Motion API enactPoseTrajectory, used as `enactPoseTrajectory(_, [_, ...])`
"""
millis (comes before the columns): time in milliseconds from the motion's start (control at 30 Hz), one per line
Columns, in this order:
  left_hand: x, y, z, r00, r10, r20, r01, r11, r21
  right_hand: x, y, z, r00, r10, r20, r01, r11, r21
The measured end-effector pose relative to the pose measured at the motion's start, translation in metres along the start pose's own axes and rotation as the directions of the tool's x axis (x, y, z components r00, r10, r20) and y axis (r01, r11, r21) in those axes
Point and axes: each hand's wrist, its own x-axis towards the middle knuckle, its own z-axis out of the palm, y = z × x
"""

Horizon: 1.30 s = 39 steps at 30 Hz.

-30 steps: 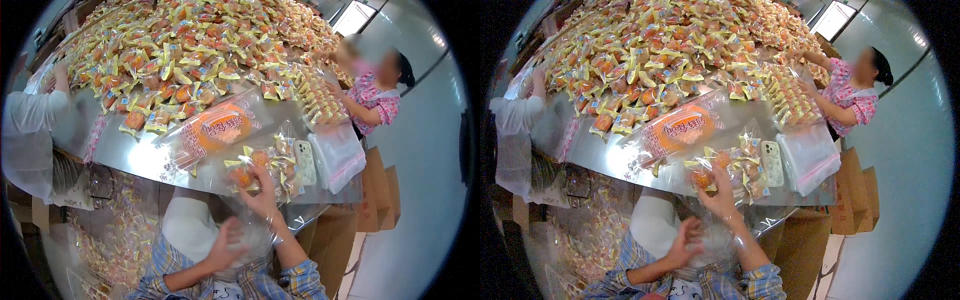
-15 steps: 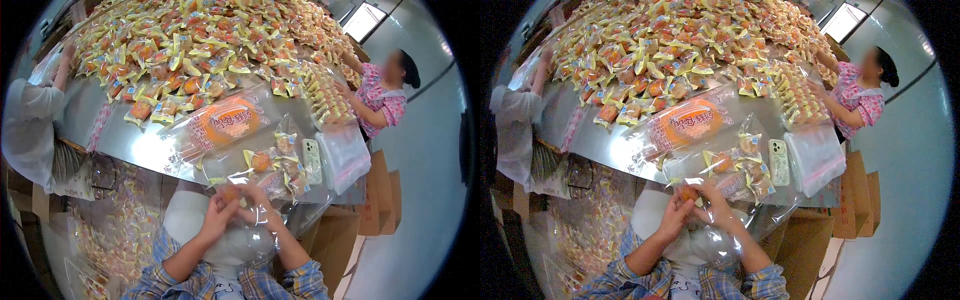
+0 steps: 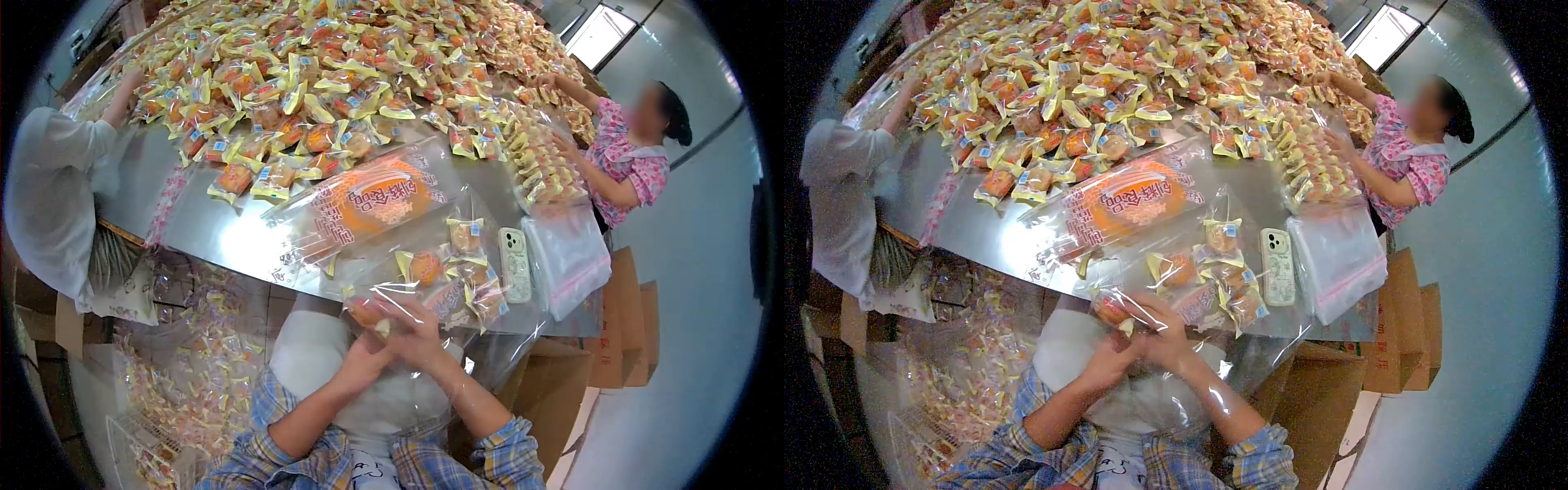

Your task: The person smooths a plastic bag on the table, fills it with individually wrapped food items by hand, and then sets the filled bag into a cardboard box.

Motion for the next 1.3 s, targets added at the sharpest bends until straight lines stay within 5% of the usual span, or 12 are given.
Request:
enactPoseTrajectory(133, [0.008,-0.006,-0.007,0.994,-0.006,0.112,-0.006,0.995,0.103,0.010,-0.008,0.002,0.998,0.064,0.000,-0.064,0.998,-0.010])
enactPoseTrajectory(233, [0.007,0.008,-0.007,0.995,-0.088,0.044,0.076,0.971,0.226,0.020,-0.012,-0.009,0.978,0.170,0.125,-0.177,0.983,0.052])
enactPoseTrajectory(333, [0.001,0.018,-0.024,0.995,-0.104,0.000,0.104,0.992,0.074,0.022,-0.029,-0.024,0.935,0.286,0.209,-0.311,0.945,0.098])
enactPoseTrajectory(367, [-0.003,0.025,-0.025,0.975,-0.162,-0.150,0.165,0.986,0.003,0.021,-0.025,-0.025,0.962,0.159,0.224,-0.169,0.985,0.028])
enactPoseTrajectory(467, [0.005,0.033,-0.042,0.996,-0.040,-0.073,0.048,0.993,0.110,0.016,-0.021,-0.028,0.977,0.063,0.203,-0.056,0.998,-0.040])
enactPoseTrajectory(567, [0.006,0.037,-0.031,0.985,-0.106,-0.139,0.112,0.993,0.038,0.010,-0.019,-0.038,0.998,0.055,0.014,-0.044,0.902,-0.428])
enactPoseTrajectory(700, [0.009,0.037,-0.027,0.973,-0.123,-0.196,0.131,0.991,0.027,0.019,-0.017,-0.049,0.983,0.094,-0.155,-0.172,0.757,-0.630])
enactPoseTrajectory(1000, [0.014,0.030,-0.027,0.978,-0.122,-0.167,0.120,0.993,-0.020,0.020,0.002,-0.054,0.910,0.328,-0.255,-0.410,0.613,-0.675])
enactPoseTrajectory(1100, [0.013,0.032,-0.026,0.981,-0.126,-0.149,0.124,0.992,-0.024,0.024,-0.001,-0.055,0.942,0.202,-0.266,-0.333,0.632,-0.700])
enactPoseTrajectory(1300, [0.017,0.028,-0.026,0.983,-0.121,-0.135,0.117,0.992,-0.039,0.034,0.008,-0.042,0.894,0.308,-0.325,-0.442,0.725,-0.528])
